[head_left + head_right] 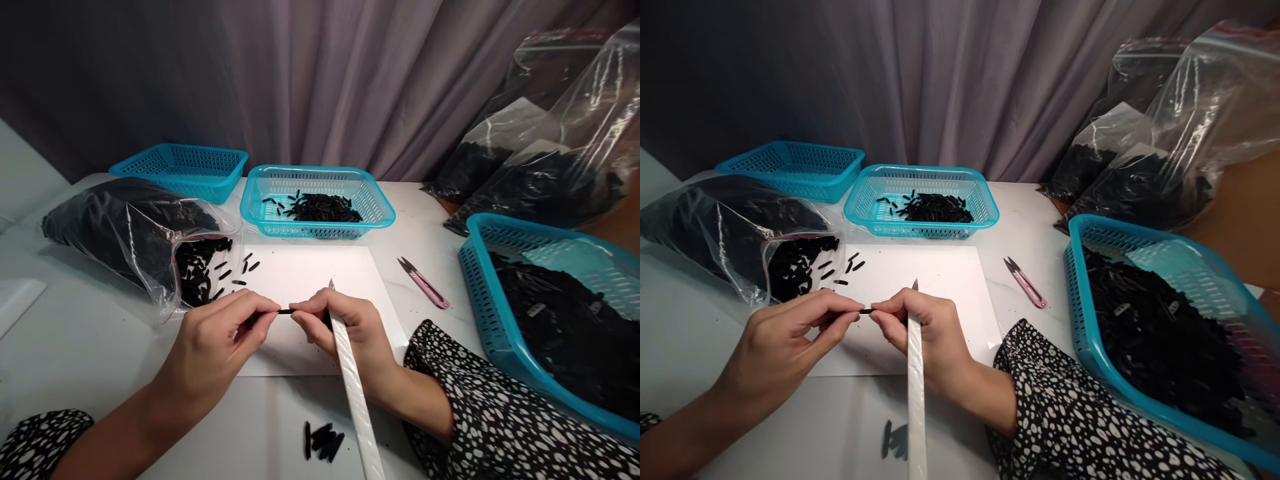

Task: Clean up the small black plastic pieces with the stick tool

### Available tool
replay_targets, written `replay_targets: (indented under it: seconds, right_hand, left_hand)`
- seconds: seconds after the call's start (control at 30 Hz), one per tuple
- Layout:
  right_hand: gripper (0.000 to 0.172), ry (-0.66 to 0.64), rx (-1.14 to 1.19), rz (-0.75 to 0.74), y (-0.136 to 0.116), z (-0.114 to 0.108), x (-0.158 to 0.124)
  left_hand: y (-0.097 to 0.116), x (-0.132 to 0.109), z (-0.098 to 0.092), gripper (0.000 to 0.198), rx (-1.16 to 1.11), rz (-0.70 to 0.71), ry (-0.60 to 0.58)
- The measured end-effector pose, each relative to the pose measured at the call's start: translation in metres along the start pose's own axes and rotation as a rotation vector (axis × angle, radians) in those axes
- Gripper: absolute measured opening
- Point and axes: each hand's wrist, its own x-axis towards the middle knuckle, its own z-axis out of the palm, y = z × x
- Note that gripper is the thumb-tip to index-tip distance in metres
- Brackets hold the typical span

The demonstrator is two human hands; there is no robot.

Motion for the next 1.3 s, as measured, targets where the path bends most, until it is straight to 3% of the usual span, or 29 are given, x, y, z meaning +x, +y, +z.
replay_targets:
  seconds: [0.13, 0.53, 0.97, 1.3]
  right_hand:
    - [0.011, -0.002, -0.047, -0.026, 0.001, 0.001, -0.002]
    - [0.011, -0.007, -0.091, -0.048, 0.002, 0.003, -0.004]
    - [0.012, 0.037, -0.010, 0.065, -0.003, 0.001, 0.001]
    - [0.012, 0.009, 0.010, 0.045, 0.000, 0.004, -0.001]
  left_hand:
    - [0.002, -0.001, 0.000, 0.020, 0.055, 0.063, 0.001]
    - [0.006, -0.004, 0.004, 0.021, 0.023, -0.038, -0.016]
    - [-0.005, 0.001, 0.005, 0.012, -0.384, -0.435, -0.062]
    - [0.000, 0.000, 0.006, 0.015, -0.261, -0.373, -0.061]
